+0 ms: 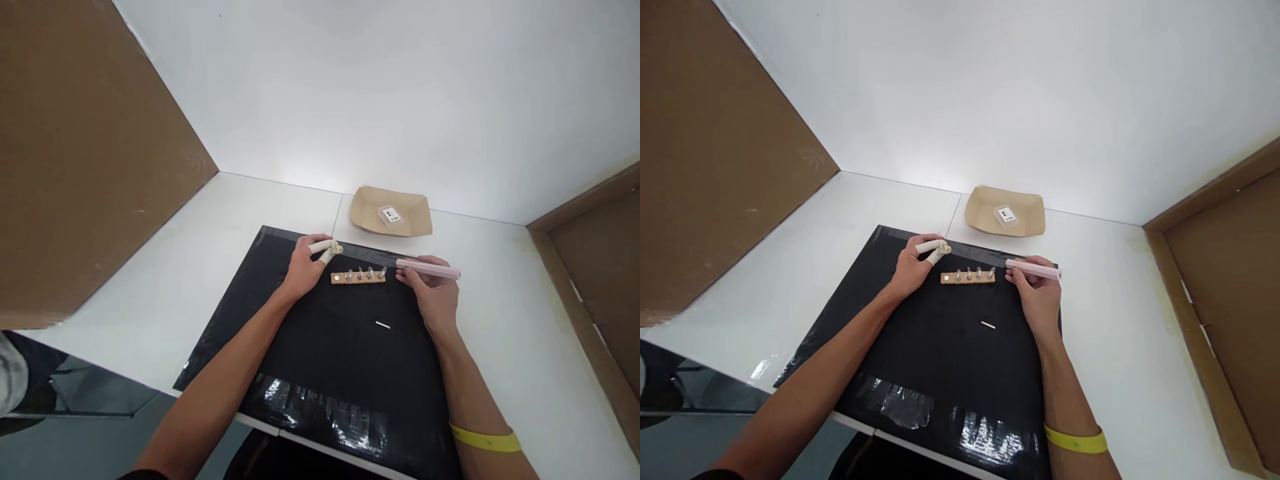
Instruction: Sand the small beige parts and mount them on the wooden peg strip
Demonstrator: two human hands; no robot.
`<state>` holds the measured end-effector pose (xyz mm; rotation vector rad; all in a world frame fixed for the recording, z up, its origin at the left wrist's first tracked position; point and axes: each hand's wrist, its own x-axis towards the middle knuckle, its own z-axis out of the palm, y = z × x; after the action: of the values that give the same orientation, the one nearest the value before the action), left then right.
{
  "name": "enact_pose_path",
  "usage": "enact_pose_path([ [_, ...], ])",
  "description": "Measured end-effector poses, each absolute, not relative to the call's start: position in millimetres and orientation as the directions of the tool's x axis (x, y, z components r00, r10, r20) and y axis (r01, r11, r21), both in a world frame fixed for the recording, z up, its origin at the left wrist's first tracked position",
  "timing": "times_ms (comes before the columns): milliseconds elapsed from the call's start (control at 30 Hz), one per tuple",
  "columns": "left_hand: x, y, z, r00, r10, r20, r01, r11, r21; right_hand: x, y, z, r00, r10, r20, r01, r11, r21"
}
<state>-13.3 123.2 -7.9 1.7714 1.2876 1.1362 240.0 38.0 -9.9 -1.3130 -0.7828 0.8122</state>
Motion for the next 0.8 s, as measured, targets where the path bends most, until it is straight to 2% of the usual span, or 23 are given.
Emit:
enact_pose_path([
  [167,-13.0,116.7,-6.0,0.155,0.943,0.294,0.338,-0.331,0.881,234.6,33.7,-2.7,0.501,0.861,0.089,-0.003,0.105,-0.994],
  [267,-13.5,106.3,-1.7,0.188,0.925,0.330,0.232,-0.368,0.901,224.6,23.5,9.8,0.512,0.845,0.156,0.043,0.157,-0.987],
  [367,-14.5,92.7,9.0,0.351,0.893,0.281,0.068,-0.324,0.944,209.2,1.7,29.5,0.486,0.834,0.260,0.123,0.229,-0.966],
  [467,-13.6,76.9,22.1,0.633,0.759,0.153,-0.071,-0.140,0.988,192.0,-31.8,51.2,0.379,0.831,0.407,0.271,0.321,-0.907],
  [600,-7.9,52.5,28.8,0.851,0.524,0.030,-0.048,0.022,0.999,175.6,-83.5,66.7,0.244,0.813,0.529,0.419,0.404,-0.813],
  [733,-3.2,30.4,23.3,0.920,0.391,0.022,-0.010,-0.033,0.999,172.5,-125.2,58.4,0.107,0.829,0.549,0.605,0.383,-0.698],
  [800,-1.8,23.8,20.2,0.918,0.391,0.071,-0.033,-0.102,0.994,171.0,-137.9,50.5,0.179,0.789,0.588,0.645,0.358,-0.676],
])
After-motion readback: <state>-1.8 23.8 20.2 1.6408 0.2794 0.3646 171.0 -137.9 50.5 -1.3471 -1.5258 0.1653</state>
